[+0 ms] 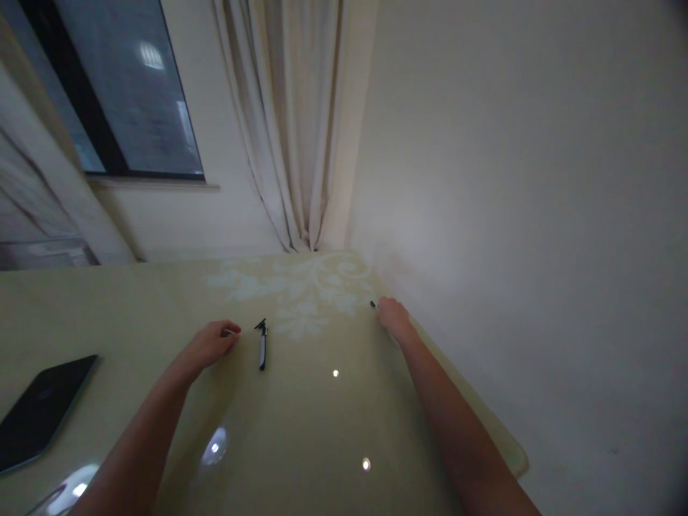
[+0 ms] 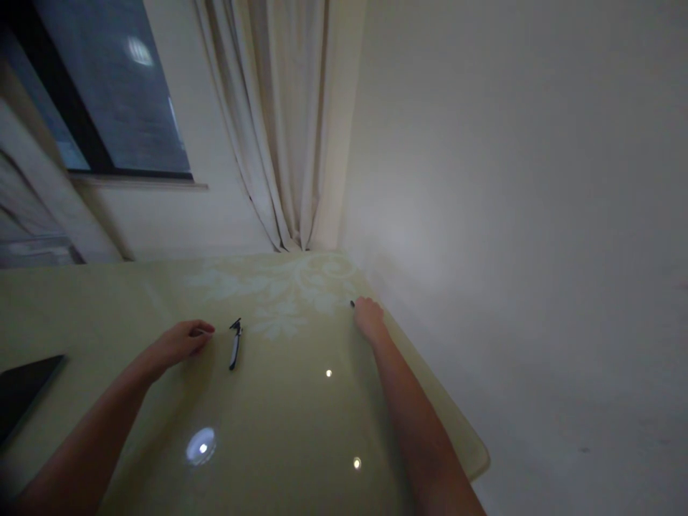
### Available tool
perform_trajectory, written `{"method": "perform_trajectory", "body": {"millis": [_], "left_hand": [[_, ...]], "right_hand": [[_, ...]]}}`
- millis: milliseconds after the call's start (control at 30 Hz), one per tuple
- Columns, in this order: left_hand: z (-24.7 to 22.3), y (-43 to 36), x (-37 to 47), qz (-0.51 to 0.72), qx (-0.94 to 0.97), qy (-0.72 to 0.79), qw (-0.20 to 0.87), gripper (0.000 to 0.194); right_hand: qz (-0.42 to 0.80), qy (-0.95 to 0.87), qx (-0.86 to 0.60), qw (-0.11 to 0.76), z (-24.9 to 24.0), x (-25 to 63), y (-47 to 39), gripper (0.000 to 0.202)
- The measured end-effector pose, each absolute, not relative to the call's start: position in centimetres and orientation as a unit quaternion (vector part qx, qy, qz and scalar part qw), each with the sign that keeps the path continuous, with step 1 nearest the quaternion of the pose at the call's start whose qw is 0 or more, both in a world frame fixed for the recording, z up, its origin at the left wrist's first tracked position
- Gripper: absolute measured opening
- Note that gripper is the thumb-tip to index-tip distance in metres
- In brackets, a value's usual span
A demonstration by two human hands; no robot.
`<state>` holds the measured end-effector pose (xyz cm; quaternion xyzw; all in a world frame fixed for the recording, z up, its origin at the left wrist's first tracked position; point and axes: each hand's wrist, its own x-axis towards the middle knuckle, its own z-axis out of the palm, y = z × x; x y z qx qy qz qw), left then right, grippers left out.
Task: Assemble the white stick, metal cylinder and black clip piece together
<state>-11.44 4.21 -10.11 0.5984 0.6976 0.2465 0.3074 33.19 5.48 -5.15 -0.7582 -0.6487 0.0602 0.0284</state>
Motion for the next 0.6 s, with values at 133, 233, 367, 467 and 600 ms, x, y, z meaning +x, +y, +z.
{"method": "perform_trajectory", "body": {"millis": [133, 233, 367, 467, 600], "left_hand": [[-10.4, 4.5, -11.4, 0.227, 0.617, 0.705, 0.266, 0.031], [-10.6, 4.7, -11.2, 0.219, 0.621, 0.712, 0.242, 0.028], [-10.6, 4.9, -10.9, 0.219, 0.62, 0.714, 0.241, 0.026], [-10.4, 4.7, -10.8, 0.227, 0.614, 0.712, 0.253, 0.025], [-10.6, 4.2, -10.6, 0.244, 0.596, 0.704, 0.299, 0.025]], "right_hand": [[0.122, -0.701, -0.698, 0.078, -3.6, 30.5, 5.4, 0.032], [0.151, -0.75, -0.632, 0.124, -2.9, 26.0, 5.2, 0.035], [0.179, -0.785, -0.581, 0.12, -3.5, 18.7, 5.2, 0.019], [0.186, -0.787, -0.579, 0.102, -4.5, 14.4, 5.3, 0.015], [0.179, -0.787, -0.579, 0.112, -5.5, 11.8, 5.1, 0.021]]}}
